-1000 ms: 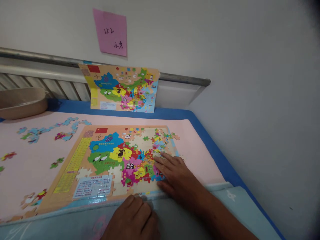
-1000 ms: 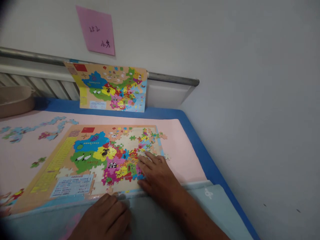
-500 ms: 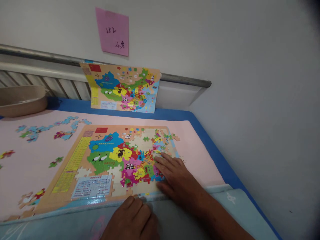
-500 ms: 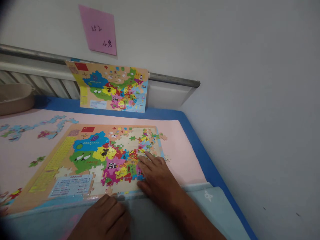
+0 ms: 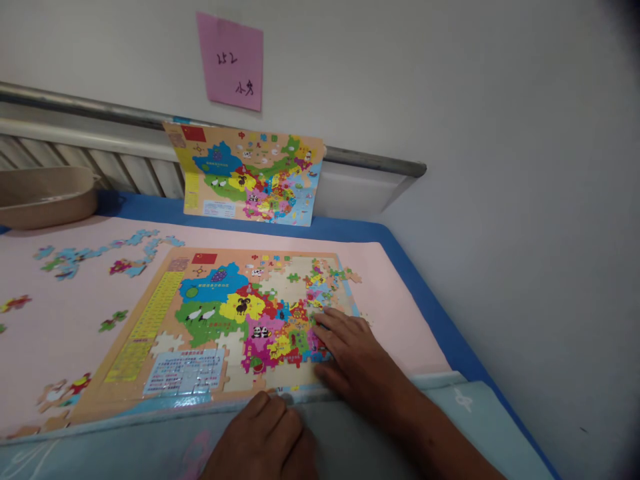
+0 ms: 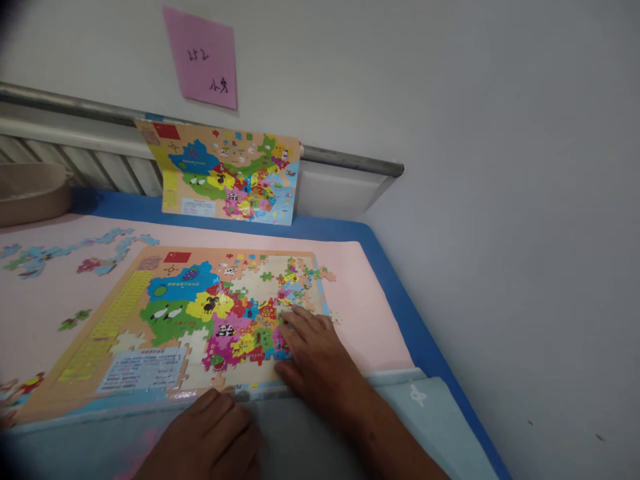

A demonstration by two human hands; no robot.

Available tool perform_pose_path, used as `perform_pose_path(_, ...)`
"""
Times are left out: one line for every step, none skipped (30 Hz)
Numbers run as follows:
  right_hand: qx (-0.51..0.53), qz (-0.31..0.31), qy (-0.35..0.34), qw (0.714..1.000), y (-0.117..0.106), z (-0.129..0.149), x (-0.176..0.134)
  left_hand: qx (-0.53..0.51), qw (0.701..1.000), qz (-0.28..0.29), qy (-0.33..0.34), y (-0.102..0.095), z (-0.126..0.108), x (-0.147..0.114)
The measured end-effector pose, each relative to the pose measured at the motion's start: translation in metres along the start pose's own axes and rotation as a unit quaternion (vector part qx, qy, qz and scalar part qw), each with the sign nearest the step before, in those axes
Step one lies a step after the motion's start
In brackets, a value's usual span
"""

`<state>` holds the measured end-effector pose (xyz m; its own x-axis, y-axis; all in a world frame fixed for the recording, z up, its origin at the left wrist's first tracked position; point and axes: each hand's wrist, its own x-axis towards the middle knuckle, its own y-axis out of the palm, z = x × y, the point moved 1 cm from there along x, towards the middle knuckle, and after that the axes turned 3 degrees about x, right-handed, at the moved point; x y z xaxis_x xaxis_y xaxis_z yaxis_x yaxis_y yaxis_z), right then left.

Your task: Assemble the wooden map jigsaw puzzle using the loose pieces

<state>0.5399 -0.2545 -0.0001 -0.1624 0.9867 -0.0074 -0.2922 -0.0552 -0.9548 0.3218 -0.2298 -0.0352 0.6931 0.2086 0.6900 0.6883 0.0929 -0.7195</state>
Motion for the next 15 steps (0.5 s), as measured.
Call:
perform_pose_path(-0.001,0.002,0.003,1.0,-0.0004,0.0003,0.0002,0.0,1.0,0.001,0.0,0.0005,-0.0001,0.0)
perform_pose_path(-0.002,0.004,0.005,1.0,-0.001,0.0008,0.0006,0.001,1.0,-0.001,0.0,0.0009,-0.0001,-0.0001)
perform_pose_path(-0.003,0.007,0.008,1.0,-0.0017,0.0013,0.0011,0.003,1.0,-0.001,0.002,0.0013,-0.0001,-0.0002)
perform_pose_path(-0.004,0.011,0.01,1.0,-0.0024,0.0019,0.0015,0.005,1.0,-0.001,0.004,0.0019,-0.0002,-0.0006)
perform_pose_path(-0.005,0.014,0.012,1.0,-0.003,0.0024,0.0019,0.006,1.0,-0.002,0.005,0.0024,-0.0001,-0.0013)
perform_pose_path(-0.007,0.017,0.014,1.0,-0.0035,0.0029,0.0022,0.006,1.0,-0.001,0.006,0.003,-0.0001,-0.0022)
perform_pose_path(-0.008,0.019,0.015,1.0,-0.0038,0.0031,0.0022,0.004,1.0,0.003,0.005,0.0038,0.0,-0.0032)
perform_pose_path(-0.009,0.022,0.016,1.0,-0.0039,0.0033,0.0021,0.003,1.0,0.007,0.003,0.0045,0.0001,-0.0043)
perform_pose_path(-0.009,0.023,0.017,1.0,-0.0039,0.0033,0.0019,0.002,1.0,0.008,0.003,0.0051,0.0002,-0.0052)
perform_pose_path(-0.01,0.023,0.017,1.0,-0.0038,0.0034,0.0016,0.002,1.0,0.006,0.003,0.0055,0.0002,-0.0059)
perform_pose_path(-0.011,0.023,0.016,1.0,-0.0038,0.0035,0.0012,0.003,1.0,0.004,0.004,0.0057,0.0001,-0.006)
perform_pose_path(-0.013,0.022,0.015,1.0,-0.0038,0.0037,0.0009,0.005,1.0,0.001,0.004,0.0056,0.0,-0.0058)
perform_pose_path(-0.014,0.022,0.015,1.0,-0.0039,0.0039,0.0007,0.005,1.0,-0.001,0.004,0.0053,-0.0002,-0.0051)
perform_pose_path(-0.015,0.021,0.014,1.0,-0.0041,0.0041,0.0007,0.006,1.0,-0.002,0.004,0.0048,-0.0003,-0.004)
perform_pose_path(-0.016,0.02,0.013,1.0,-0.0042,0.0043,0.0008,0.006,1.0,-0.003,0.005,0.004,-0.0005,-0.0027)
